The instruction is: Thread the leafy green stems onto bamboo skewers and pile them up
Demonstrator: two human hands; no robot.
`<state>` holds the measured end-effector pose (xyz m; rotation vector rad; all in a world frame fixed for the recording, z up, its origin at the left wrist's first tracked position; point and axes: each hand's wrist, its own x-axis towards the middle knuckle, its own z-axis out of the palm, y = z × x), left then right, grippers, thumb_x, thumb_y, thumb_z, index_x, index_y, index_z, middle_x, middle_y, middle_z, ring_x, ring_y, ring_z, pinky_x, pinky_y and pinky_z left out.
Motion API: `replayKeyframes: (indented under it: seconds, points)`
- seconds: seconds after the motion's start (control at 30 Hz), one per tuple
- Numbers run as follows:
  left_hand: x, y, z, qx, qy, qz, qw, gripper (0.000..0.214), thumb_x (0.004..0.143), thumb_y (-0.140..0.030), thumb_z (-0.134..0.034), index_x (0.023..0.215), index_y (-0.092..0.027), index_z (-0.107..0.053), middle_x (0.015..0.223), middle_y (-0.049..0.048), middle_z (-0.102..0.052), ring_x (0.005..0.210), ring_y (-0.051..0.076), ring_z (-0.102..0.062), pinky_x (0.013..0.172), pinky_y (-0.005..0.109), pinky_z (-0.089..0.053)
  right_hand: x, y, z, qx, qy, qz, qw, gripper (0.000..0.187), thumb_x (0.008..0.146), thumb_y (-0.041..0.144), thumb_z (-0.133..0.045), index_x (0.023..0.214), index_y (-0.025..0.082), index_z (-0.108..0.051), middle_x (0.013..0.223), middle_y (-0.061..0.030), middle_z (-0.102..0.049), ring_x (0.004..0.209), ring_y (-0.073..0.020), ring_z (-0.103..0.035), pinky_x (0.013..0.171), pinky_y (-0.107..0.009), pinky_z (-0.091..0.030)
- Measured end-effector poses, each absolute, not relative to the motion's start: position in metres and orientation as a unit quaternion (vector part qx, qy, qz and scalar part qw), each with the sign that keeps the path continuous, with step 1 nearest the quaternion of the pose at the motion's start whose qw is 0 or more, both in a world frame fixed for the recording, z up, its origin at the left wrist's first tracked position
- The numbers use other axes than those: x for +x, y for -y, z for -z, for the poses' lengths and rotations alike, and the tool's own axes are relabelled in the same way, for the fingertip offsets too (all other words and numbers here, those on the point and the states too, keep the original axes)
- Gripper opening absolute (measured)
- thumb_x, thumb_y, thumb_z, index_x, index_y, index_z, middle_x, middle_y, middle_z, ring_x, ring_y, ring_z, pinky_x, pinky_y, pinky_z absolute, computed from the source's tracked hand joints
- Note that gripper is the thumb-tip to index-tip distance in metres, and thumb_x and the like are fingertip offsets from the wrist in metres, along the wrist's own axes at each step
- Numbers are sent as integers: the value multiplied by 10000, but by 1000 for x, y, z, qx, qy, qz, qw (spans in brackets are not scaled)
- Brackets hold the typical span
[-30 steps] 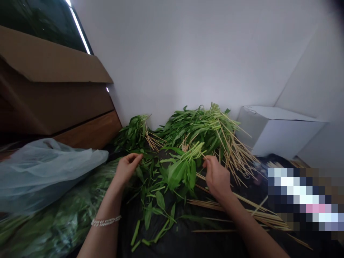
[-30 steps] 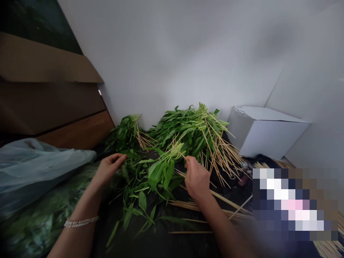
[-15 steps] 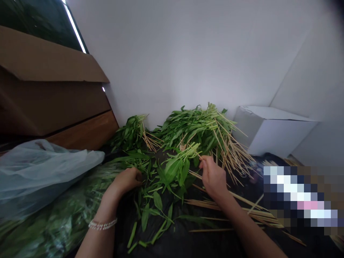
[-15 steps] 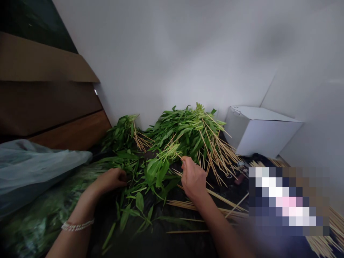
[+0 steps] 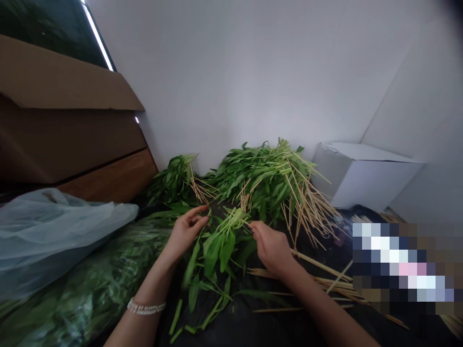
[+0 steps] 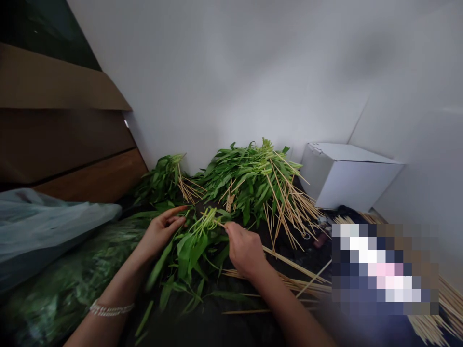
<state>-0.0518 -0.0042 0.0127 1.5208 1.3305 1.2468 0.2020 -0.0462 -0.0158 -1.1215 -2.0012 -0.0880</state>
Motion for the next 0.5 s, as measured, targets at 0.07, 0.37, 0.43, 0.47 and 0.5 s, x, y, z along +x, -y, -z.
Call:
replayKeyframes:
  seconds: [0.07, 0.37, 0.43, 0.47, 0.5]
  points:
    - [-46, 5, -7, 563, -511, -489, 427, 517, 638, -487, -760, 1025, -150, -694, 715, 43, -700, 691, 182, -634, 677, 274, -473, 198, 48, 18, -443, 814, 22, 375, 270, 988, 211, -314, 980, 180, -582, 802, -31, -662, 712, -143, -633, 635, -228, -399]
    - [-34, 8, -7, 597, -501, -523, 343, 309, 639, -448, -770, 765, -168, -745, 1162, 122, -670, 1093, 262, -592, 939, 327, -438, 194, 48, 22, -441, 833, -9, 335, 247, 963, 187, -372, 1062, 188, -597, 907, -54, -660, 815, -164, -622, 708, -246, -435]
    - [-32, 10, -5, 563, -496, -522, 405, 329, 651, -448, -771, 817, -166, -743, 1045, 108, -720, 979, 244, -645, 886, 329, -472, 194, 47, 23, -436, 837, 3, 330, 263, 953, 168, -375, 1075, 188, -608, 902, -59, -661, 807, -165, -621, 705, -248, -439]
    - [-31, 10, -3, 537, -490, -522, 447, 343, 652, -443, -777, 851, -166, -741, 965, 93, -741, 901, 228, -666, 851, 327, -489, 194, 47, 24, -436, 838, 8, 329, 272, 947, 158, -377, 1082, 187, -612, 900, -61, -662, 805, -165, -621, 704, -247, -440]
    - [-30, 10, -1, 510, -482, -521, 486, 359, 647, -436, -788, 880, -167, -739, 904, 79, -751, 833, 212, -676, 815, 320, -502, 194, 47, 24, -438, 838, 12, 327, 282, 942, 147, -378, 1091, 187, -614, 900, -62, -664, 803, -165, -623, 704, -245, -442]
